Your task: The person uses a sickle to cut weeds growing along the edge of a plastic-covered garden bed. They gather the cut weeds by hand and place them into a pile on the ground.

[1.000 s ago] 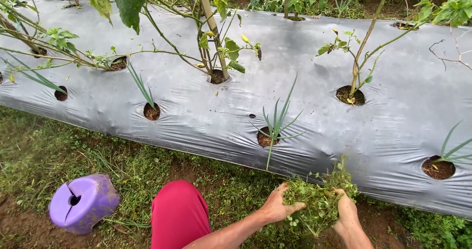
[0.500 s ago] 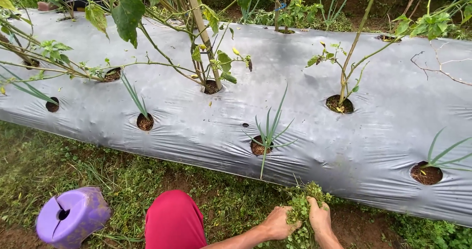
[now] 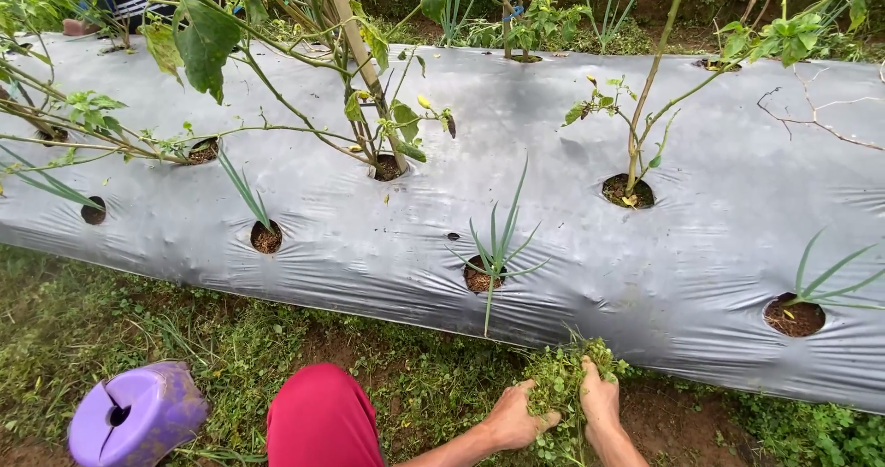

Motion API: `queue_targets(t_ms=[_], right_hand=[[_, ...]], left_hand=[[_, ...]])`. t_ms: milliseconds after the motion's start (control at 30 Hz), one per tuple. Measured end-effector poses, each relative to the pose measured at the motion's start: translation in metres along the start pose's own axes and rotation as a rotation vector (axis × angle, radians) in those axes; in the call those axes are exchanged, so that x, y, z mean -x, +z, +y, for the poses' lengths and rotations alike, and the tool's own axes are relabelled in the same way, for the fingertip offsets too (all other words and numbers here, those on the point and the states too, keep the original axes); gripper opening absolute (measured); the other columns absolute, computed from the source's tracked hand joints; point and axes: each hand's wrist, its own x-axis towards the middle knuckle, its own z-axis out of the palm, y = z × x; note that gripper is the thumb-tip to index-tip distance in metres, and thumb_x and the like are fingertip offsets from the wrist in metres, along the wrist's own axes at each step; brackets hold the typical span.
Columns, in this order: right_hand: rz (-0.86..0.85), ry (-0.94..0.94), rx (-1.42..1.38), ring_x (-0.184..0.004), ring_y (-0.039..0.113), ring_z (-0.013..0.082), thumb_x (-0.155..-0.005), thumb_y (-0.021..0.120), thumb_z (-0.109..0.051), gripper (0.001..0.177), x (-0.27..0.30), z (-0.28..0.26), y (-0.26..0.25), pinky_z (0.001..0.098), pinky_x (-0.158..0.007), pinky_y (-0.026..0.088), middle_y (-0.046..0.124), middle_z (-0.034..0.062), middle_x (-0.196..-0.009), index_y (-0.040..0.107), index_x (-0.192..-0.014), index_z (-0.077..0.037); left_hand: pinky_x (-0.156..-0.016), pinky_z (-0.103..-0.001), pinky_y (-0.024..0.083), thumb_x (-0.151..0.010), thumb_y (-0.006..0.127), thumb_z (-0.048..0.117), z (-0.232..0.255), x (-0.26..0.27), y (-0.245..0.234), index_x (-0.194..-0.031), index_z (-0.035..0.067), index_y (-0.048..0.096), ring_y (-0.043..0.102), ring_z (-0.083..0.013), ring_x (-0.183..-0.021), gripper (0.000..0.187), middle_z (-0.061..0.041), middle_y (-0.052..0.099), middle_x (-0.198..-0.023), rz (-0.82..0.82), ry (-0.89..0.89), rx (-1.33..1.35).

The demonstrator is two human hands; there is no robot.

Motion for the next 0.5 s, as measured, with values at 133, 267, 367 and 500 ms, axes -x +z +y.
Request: queue_targets(t_ms=[133, 267, 367, 500], right_hand=[[0.055, 0.02, -0.011, -0.15, 0.034, 0.0396, -0.106, 0.052, -0.039, 0.082, 0.031, -0.024, -0.017, 0.0602, -0.125, 0.026, 0.026, 0.0269, -0.164, 0.008, -0.161, 0.003], [0.091, 0.038, -0.07, -0.151, 0.031, 0.04, -0.105, 0.057, -0.037, 0.085, 0.036, -0.041, -0.014, 0.0595, -0.125, 0.024, 0.027, 0.0259, -0.164, 0.006, -0.162, -0.001], [0.107, 0.08, -0.082, -0.153, 0.028, 0.0382, -0.102, 0.06, -0.036, 0.087, 0.054, -0.038, -0.024, 0.058, -0.126, 0.022, 0.024, 0.0233, -0.166, 0.007, -0.163, -0.002], [0.025, 0.068, -0.066, -0.157, 0.021, 0.0352, -0.092, 0.064, -0.039, 0.099, 0.071, -0.051, -0.012, 0.0603, -0.128, 0.018, 0.015, 0.018, -0.171, 0.007, -0.164, -0.003]], left_hand=[[-0.117, -0.045, 0.047, -0.096, 0.069, 0.033, -0.013, -0.016, -0.001, -0.162, 0.008, 0.018, 0.044, -0.0369, -0.144, 0.087, -0.02, 0.026, -0.164, 0.068, 0.091, 0.024], [-0.113, -0.048, 0.046, -0.092, 0.067, 0.049, -0.021, -0.04, -0.005, -0.161, 0.012, 0.023, 0.044, -0.0321, -0.141, 0.09, -0.016, 0.03, -0.162, 0.129, 0.066, 0.011], [-0.11, -0.054, 0.046, -0.081, 0.063, 0.068, -0.035, -0.033, 0.006, -0.163, 0.018, 0.019, 0.044, -0.0336, -0.14, 0.106, -0.02, 0.033, -0.159, 0.165, 0.047, 0.032], [-0.114, -0.057, 0.043, -0.071, 0.065, 0.072, -0.032, -0.035, -0.011, -0.163, 0.017, 0.02, 0.038, -0.0374, -0.146, 0.116, -0.02, 0.03, -0.161, 0.251, 0.09, 0.043]])
